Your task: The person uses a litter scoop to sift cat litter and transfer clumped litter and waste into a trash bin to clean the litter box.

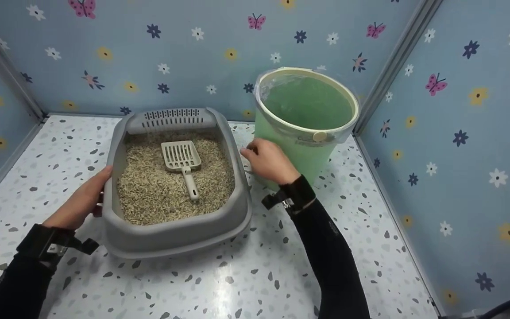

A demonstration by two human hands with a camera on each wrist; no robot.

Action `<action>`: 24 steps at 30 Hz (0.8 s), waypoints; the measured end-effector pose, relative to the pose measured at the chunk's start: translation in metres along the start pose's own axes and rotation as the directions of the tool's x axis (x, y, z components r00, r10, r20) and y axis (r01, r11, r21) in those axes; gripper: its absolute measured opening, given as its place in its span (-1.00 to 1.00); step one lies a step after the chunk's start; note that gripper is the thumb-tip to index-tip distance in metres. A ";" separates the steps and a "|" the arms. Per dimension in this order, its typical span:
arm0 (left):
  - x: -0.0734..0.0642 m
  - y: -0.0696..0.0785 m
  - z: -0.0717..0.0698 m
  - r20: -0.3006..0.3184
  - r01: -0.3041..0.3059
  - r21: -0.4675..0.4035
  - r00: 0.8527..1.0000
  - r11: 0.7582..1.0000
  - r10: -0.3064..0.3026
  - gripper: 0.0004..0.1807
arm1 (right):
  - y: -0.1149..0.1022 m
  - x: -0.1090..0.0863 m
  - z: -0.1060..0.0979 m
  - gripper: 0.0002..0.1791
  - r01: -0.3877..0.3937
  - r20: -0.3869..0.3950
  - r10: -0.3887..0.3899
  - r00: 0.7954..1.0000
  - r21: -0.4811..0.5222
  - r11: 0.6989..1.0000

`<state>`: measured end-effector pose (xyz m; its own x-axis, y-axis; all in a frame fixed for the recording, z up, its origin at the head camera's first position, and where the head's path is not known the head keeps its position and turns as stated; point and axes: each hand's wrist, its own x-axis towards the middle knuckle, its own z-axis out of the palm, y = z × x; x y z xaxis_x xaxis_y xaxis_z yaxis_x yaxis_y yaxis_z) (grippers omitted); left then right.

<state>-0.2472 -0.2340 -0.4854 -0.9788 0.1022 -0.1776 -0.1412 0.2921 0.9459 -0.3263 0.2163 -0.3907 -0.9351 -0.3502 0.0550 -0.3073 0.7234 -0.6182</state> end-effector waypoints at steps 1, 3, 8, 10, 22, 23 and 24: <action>-0.002 0.001 -0.001 0.020 0.002 0.020 1.000 1.000 -0.003 -0.10 | 0.006 -0.001 0.004 -0.64 -0.008 -0.006 0.008 1.000 0.002 1.000; -0.006 0.006 -0.004 0.061 -0.008 0.053 0.998 0.999 0.005 -0.05 | 0.014 -0.003 0.014 -0.61 -0.028 -0.009 0.028 1.000 0.029 0.999; -0.023 0.019 -0.004 0.186 -0.120 0.200 0.979 0.972 0.082 0.10 | 0.028 0.000 0.040 -0.51 -0.089 -0.058 0.092 0.994 0.054 0.995; -0.029 0.024 -0.003 0.223 -0.145 0.248 0.971 0.958 0.089 0.15 | 0.035 0.004 0.048 -0.48 -0.095 -0.068 0.099 0.993 0.054 0.994; -0.038 0.035 0.001 0.212 -0.074 0.228 0.977 0.971 0.025 0.12 | 0.064 0.008 0.071 -0.50 -0.106 -0.019 0.116 0.993 0.280 0.954; -0.037 0.034 0.001 0.212 -0.073 0.218 0.977 0.973 0.025 0.12 | 0.066 0.007 0.073 -0.50 -0.108 -0.018 0.119 0.993 0.309 0.945; -0.037 0.034 0.001 0.212 -0.066 0.213 0.977 0.975 0.020 0.11 | 0.067 0.007 0.075 -0.51 -0.112 -0.017 0.125 0.992 0.336 0.935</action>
<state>-0.2158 -0.2270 -0.4469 -0.9275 0.3077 -0.2122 -0.0411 0.4802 0.8762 -0.3407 0.2179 -0.4907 -0.9690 -0.2468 -0.0098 -0.1228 0.5159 -0.8478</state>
